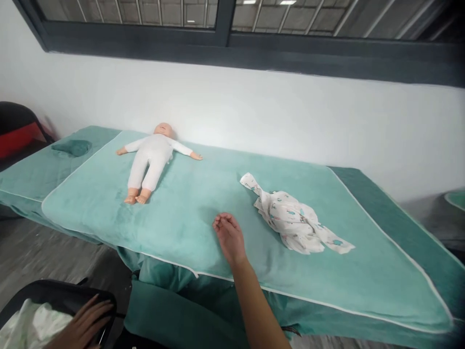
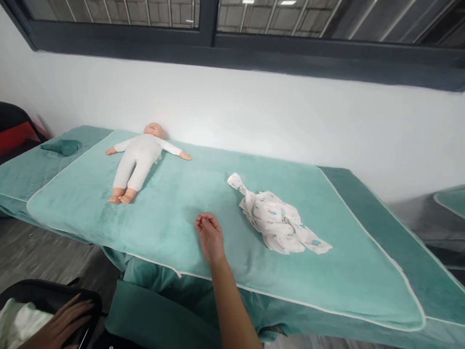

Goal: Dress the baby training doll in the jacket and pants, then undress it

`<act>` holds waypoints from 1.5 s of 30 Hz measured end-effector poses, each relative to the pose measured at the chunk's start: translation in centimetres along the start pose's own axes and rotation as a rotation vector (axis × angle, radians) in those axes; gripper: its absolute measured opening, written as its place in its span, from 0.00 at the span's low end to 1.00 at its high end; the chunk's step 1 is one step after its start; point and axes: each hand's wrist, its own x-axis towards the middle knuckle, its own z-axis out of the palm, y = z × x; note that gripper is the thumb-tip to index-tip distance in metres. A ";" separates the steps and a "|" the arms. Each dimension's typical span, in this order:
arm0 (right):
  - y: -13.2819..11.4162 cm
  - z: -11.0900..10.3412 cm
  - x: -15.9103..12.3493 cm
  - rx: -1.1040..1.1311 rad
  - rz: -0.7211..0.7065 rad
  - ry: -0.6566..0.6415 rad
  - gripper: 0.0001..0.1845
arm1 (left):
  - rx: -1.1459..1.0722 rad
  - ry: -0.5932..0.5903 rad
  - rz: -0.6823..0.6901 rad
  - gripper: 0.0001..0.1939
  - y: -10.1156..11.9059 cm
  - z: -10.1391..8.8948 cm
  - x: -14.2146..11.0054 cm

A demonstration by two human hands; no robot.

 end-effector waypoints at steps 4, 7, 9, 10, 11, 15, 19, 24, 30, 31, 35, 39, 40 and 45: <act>-0.5 -3.2 -4.2 -0.240 -0.054 0.116 0.10 | -0.128 0.112 0.420 0.42 3.8 1.6 11.0; -2.7 -6.8 -6.4 -0.545 -0.209 0.217 0.18 | -0.276 0.335 0.508 0.30 6.6 1.6 20.4; -4.9 -8.8 -7.2 -0.757 -0.356 0.289 0.18 | -0.383 0.376 0.535 0.24 7.8 1.1 27.0; -6.1 -9.5 -7.5 -0.851 -0.427 0.313 0.17 | -0.419 0.375 0.483 0.21 8.2 0.9 30.3; -7.3 -9.9 -7.8 -0.933 -0.490 0.324 0.16 | -0.446 0.357 0.410 0.18 8.4 0.8 33.6; -10.7 -9.5 -7.7 -1.185 -0.655 0.264 0.19 | -0.617 0.211 0.079 0.15 8.1 1.7 43.6; -12.9 -9.3 -5.3 -1.674 -0.673 0.170 0.23 | -0.705 0.266 -0.226 0.13 7.2 3.5 46.9; -16.9 -10.8 -0.3 -2.204 -0.490 0.123 0.18 | -0.730 0.288 -0.198 0.11 6.6 4.2 46.5; -24.4 -9.3 4.9 -1.842 -0.394 0.481 0.13 | -0.763 0.283 -0.215 0.11 6.6 4.4 46.8; -25.6 -8.8 5.7 -1.778 -0.429 0.525 0.12 | -0.768 0.280 -0.218 0.11 6.5 4.5 46.8; -30.0 -6.1 8.1 -1.586 -0.604 0.631 0.07 | -0.782 0.278 -0.217 0.11 6.5 4.6 46.7; -33.0 -3.0 9.3 -1.523 -0.775 0.659 0.09 | -0.802 0.275 -0.207 0.12 6.4 4.4 46.6; -33.6 -2.1 9.4 -1.517 -0.824 0.672 0.10 | -0.806 0.273 -0.205 0.12 6.4 4.4 46.5; -33.8 3.5 9.4 -1.493 -1.019 0.532 0.11 | -0.888 0.268 -0.235 0.13 6.5 4.3 46.5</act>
